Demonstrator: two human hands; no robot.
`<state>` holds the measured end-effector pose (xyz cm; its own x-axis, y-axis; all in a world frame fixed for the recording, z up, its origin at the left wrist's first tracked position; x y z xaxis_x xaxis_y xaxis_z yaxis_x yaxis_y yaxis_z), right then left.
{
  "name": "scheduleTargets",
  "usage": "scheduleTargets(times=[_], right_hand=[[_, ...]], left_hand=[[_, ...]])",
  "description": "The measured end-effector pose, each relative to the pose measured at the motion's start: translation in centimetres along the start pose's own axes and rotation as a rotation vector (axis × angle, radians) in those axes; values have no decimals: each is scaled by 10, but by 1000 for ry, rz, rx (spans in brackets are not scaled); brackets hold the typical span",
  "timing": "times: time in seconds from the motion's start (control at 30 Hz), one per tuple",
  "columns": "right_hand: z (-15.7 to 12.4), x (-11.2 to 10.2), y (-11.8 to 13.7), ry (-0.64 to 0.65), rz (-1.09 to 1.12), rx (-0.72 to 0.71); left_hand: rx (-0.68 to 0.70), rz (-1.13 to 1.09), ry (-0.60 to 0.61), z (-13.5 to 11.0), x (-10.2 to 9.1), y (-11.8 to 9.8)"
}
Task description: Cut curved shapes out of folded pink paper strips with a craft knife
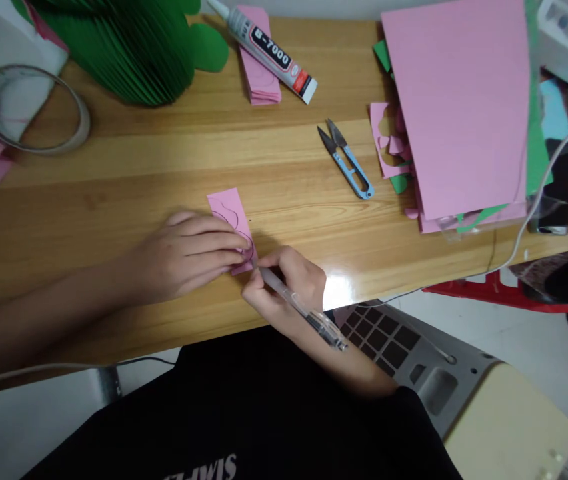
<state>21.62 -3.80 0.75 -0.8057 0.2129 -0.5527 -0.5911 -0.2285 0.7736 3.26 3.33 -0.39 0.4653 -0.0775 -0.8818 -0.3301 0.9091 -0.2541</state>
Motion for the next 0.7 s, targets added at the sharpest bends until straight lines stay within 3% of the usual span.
scheduleTargets(times=[0.33,0.53,0.7], right_hand=[[-3,-1,-3,7,3,49],[-1,-2,-1,61,14,35],[-4,-3,-5,31,20,46]], left_hand=[[-16,-13,16,0,0,0],[-43,-32,85,-2,1,1],[-22,-36,35,-1,-1,0]])
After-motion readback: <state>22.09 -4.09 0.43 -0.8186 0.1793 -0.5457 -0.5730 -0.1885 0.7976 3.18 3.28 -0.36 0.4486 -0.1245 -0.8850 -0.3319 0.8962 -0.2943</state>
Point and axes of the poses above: each hand's wrist, its own z-axis towards the middle knuckle, its own x-axis out of the palm, y = z × x, the point moved 1 cm from there along z, towards the middle knuckle, and after that the axes turned 7 degrees about z, right-handed, at the moved point
